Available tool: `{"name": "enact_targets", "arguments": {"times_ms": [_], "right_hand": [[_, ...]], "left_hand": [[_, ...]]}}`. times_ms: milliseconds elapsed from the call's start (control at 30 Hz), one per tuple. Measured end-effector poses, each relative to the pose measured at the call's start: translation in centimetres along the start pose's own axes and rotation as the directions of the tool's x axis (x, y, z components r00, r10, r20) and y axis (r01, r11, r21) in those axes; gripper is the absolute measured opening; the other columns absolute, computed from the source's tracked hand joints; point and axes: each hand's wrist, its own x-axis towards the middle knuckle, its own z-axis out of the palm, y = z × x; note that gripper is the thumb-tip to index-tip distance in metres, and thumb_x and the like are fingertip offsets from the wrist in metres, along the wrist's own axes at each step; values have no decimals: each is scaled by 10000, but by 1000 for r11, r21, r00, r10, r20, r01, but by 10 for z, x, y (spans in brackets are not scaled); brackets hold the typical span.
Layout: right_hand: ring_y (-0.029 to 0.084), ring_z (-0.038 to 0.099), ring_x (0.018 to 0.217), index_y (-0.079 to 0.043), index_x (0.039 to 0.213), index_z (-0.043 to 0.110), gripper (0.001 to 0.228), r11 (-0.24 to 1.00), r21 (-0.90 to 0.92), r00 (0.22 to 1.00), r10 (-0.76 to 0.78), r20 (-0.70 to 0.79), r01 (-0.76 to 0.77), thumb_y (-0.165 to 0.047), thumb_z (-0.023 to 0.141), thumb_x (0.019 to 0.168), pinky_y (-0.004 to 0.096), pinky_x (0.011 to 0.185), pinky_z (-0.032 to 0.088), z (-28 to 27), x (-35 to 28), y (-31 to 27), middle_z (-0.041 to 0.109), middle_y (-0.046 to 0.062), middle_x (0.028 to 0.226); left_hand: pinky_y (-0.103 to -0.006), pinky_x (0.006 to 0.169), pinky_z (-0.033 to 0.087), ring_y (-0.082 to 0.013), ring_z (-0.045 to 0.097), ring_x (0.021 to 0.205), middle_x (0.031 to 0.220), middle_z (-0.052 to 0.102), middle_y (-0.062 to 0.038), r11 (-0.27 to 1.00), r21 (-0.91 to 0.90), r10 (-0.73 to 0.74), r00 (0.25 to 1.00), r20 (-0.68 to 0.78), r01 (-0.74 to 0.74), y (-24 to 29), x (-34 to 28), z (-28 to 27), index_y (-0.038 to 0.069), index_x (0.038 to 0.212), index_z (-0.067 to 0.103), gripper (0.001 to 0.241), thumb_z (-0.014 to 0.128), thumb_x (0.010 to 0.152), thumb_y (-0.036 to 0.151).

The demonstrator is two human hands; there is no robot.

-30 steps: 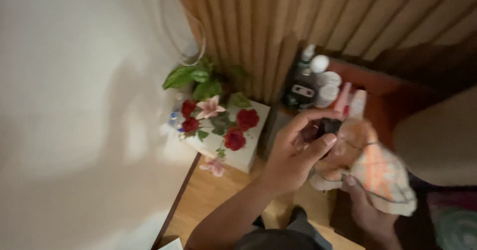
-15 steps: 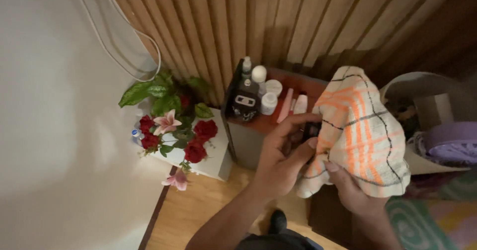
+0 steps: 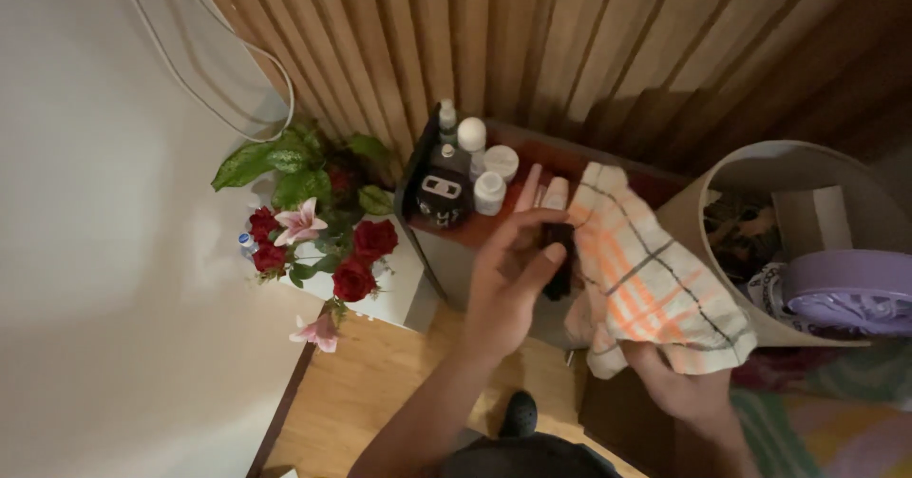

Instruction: The person wipes a small black object with a cloth, then places it on a cabinet. They proceed to wipe a colorful star-shaped object with the same cloth, handling it carefully before placing it on the cabinet as well.

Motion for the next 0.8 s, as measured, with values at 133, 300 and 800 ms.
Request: {"name": "enact_targets", "arguments": {"times_ms": [133, 300, 800], "right_hand": [[140, 704, 696, 4, 1025, 698, 266, 994, 85, 998, 64, 29, -66, 3, 716, 760, 271, 597, 563, -2, -10, 16, 768, 48, 901], [150, 720, 807, 57, 1244, 623, 531, 991, 111, 996, 74, 43, -78, 20, 727, 725, 256, 720, 586, 1, -4, 4, 766, 89, 1056], [97, 535, 342, -16, 1390, 544, 766, 849, 233, 646, 156, 747, -474, -600, 550, 894, 268, 325, 529, -13, -3, 2, 772, 107, 1034]], "left_hand": [[-324, 1051, 410, -207, 539, 1240, 1657, 395, -171, 998, 56, -10, 999, -44, 13, -4, 0, -16, 36, 1310, 587, 332, 644, 1012, 170], [-279, 924, 430, -146, 557, 995, 1180, 642, -85, 993, 108, -19, 979, -203, 42, 5, -4, -31, 14, 1326, 595, 331, 625, 1009, 105], [-308, 789, 572, -217, 672, 1008, 1118, 672, -159, 992, 106, -42, 982, -183, 62, -16, -6, -46, -11, 1318, 582, 398, 704, 972, 142]]}}
